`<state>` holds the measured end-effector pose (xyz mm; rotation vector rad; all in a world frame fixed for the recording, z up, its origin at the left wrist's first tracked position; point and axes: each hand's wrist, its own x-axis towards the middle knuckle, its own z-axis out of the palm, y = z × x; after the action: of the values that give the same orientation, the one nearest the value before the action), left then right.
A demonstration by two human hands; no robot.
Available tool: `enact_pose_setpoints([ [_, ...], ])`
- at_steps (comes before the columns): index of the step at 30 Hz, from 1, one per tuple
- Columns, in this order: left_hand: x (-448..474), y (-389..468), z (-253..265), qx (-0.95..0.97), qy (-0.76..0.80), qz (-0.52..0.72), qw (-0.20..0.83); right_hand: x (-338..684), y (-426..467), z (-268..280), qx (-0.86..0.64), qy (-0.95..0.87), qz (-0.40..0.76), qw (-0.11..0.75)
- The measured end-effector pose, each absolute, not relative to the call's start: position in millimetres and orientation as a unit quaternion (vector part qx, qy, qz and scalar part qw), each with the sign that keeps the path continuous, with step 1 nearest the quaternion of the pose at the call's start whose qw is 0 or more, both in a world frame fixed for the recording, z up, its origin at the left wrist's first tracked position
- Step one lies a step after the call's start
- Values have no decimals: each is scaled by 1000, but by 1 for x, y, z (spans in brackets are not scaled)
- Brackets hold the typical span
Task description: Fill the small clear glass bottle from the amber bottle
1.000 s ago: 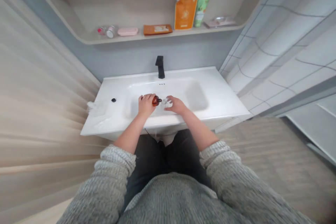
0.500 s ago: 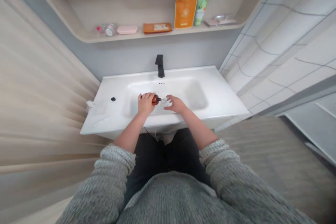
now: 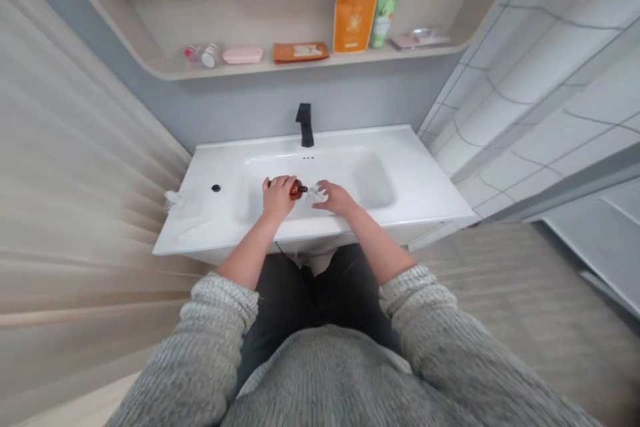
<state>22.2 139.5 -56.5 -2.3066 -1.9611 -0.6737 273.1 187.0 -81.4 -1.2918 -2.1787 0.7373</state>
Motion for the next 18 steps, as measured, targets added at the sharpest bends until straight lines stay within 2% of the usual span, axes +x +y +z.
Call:
enact_pose_setpoints([
  [18,23,138,-54,-748,-629,-211,15,273,188,-82,-471,-802,272,247],
])
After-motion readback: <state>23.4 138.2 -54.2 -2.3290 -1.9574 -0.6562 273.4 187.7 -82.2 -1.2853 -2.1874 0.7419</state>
